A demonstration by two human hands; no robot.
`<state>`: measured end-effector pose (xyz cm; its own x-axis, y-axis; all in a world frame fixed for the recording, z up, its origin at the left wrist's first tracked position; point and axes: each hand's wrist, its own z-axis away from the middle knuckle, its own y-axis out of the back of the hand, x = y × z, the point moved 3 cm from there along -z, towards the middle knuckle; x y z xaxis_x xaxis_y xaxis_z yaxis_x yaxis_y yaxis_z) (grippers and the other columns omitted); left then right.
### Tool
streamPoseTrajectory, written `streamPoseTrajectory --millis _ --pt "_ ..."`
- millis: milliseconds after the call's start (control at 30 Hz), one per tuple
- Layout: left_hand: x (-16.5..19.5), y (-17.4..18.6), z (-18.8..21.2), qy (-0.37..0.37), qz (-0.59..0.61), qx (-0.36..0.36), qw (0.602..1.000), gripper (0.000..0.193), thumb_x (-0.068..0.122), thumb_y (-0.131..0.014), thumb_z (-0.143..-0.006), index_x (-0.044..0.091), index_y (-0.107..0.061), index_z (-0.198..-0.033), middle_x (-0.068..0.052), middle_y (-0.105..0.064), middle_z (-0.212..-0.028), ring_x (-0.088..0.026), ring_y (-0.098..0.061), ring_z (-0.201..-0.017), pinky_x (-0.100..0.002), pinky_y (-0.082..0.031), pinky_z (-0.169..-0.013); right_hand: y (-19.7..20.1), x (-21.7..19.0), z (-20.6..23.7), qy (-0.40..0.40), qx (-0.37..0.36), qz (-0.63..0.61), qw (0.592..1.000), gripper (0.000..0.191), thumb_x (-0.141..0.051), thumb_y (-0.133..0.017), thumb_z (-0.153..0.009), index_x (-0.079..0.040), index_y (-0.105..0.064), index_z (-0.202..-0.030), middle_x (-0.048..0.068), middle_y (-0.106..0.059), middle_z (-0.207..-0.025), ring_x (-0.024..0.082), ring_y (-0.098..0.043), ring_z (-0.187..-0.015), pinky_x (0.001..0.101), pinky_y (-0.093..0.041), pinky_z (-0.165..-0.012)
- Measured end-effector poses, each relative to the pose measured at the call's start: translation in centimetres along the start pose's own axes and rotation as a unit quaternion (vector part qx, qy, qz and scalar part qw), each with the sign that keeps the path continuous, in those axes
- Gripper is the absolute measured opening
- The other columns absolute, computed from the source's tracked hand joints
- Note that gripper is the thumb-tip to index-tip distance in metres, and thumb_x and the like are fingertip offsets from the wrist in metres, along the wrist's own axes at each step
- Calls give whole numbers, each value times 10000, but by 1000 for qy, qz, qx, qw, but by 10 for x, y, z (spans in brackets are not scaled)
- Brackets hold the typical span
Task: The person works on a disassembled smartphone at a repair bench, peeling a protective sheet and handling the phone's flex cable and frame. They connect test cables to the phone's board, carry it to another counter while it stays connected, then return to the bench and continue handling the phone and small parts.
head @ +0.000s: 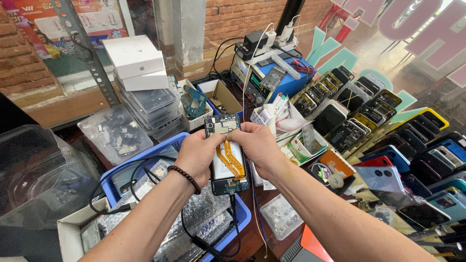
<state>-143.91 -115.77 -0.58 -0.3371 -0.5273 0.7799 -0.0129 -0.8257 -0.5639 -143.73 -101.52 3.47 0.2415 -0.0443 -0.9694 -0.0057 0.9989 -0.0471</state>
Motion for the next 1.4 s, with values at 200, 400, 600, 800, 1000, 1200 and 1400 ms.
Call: streamPoseTrajectory --millis 200,400,600,800,1000,1200,1400 --pt "18 30 -19 -42 102 8 994 177 40 -640 -932 -37 -633 -1091 -145 -729 -1044 -264 -728 -935 -424 -614 -833 4 3 9 -87 -37 55 994 327 -327 -638 -972 -92 -712 -1187 0 -676 -883 68 -594 -707 242 -463 -584" --pt "24 33 -18 -15 136 -27 990 182 35 -629 -912 -2 -632 -1091 -117 -725 -1035 -254 -719 -952 -437 -603 -872 9 14 16 -97 -87 52 990 331 -141 -704 -917 -42 -691 -1233 13 -706 -943 91 -654 -788 245 -583 -708" --pt "-4 20 10 143 42 -82 985 162 24 -679 -885 16 -676 -1047 -80 -701 -944 -197 -688 -827 -389 -593 -765 16 5 13 -75 -40 15 996 361 -139 -706 -900 -64 -659 -1250 12 -724 -978 80 -675 -818 236 -561 -688" --pt "-12 24 4 131 56 -56 988 183 -6 -692 -853 38 -678 -1030 -63 -713 -915 -189 -678 -789 -356 -600 -762 16 4 23 -40 -21 79 996 340 -241 -725 -906 -85 -672 -1203 6 -696 -902 75 -637 -750 234 -534 -624" --pt "-16 31 0 108 58 -24 992 147 5 -709 -867 7 -663 -1007 -86 -709 -906 -195 -682 -781 -344 -612 -746 12 12 36 9 -30 211 977 197 -181 -804 -842 -18 -702 -884 -1 -690 -723 63 -589 -626 228 -469 -547" --pt "-12 31 2 94 83 -7 992 165 15 -715 -849 36 -659 -1002 -58 -704 -907 -171 -678 -775 -335 -612 -735 9 4 33 73 -31 295 952 191 -204 -794 -830 -37 -701 -847 -7 -665 -682 45 -558 -593 237 -446 -512" --pt "-8 30 0 54 57 21 997 191 15 -725 -849 1 -671 -1031 -68 -707 -918 -164 -683 -776 -324 -612 -719 0 0 32 101 -2 319 942 221 -222 -796 -822 -20 -709 -848 6 -671 -687 65 -580 -616 253 -482 -545"
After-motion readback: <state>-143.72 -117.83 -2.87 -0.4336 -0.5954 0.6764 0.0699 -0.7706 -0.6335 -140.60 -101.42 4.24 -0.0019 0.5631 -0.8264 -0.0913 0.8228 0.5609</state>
